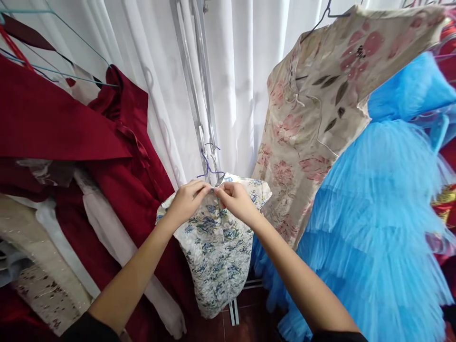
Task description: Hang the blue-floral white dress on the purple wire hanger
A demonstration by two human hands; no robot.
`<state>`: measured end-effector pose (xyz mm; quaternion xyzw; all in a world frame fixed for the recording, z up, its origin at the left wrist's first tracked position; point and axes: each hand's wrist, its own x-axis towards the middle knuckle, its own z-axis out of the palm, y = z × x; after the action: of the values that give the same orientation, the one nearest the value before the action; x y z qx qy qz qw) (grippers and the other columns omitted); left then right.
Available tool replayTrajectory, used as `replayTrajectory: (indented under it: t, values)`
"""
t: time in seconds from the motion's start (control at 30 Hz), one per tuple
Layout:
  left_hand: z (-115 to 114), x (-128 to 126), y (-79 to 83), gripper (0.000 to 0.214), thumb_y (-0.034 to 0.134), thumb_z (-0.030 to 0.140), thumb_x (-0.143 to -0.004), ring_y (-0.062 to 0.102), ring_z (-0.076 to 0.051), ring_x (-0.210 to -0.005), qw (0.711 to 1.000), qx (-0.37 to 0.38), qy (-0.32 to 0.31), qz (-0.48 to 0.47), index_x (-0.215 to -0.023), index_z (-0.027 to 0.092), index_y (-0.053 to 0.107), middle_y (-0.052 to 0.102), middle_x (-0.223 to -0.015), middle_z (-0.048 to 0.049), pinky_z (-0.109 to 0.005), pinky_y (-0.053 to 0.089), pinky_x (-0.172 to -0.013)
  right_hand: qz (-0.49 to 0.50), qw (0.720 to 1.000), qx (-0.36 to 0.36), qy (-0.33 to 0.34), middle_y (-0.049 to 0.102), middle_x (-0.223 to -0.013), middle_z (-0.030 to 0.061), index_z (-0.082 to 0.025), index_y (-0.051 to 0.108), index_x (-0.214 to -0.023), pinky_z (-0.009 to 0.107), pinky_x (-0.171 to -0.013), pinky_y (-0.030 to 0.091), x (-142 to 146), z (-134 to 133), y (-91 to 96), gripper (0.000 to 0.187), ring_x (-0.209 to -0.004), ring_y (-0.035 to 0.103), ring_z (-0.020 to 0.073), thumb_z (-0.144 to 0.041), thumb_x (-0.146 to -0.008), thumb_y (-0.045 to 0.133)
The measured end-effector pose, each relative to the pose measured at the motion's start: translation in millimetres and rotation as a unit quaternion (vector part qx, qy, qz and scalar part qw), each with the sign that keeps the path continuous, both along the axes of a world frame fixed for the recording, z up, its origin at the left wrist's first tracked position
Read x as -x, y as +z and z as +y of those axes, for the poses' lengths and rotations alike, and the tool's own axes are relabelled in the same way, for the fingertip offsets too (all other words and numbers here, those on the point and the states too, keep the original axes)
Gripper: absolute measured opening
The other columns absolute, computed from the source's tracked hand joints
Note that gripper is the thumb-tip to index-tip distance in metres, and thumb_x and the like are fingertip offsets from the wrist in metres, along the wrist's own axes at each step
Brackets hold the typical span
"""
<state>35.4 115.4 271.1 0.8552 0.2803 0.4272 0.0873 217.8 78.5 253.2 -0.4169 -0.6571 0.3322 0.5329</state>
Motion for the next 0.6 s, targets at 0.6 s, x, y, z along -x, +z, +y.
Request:
replayTrajectory:
  t: [0.6]
  values:
    - [26,62,-40.6,0.029,0.066,0.039,-0.088,0.049,-0.010,-0.064,0.843,0.067,0.162,-0.508,-0.074,0.015,0.058,0.051,-0.067,0.0026,-0.019,0.040,-0.063,-0.152,0.987,0.034,0.036,0.045,-0.050,-0.0046,-0.021,0.046,-0.059,0.023,-0.048,0.026,-21,-4,-74.0,0.030,-0.047,0.039,0.0104,-0.030,-0.085,0.058]
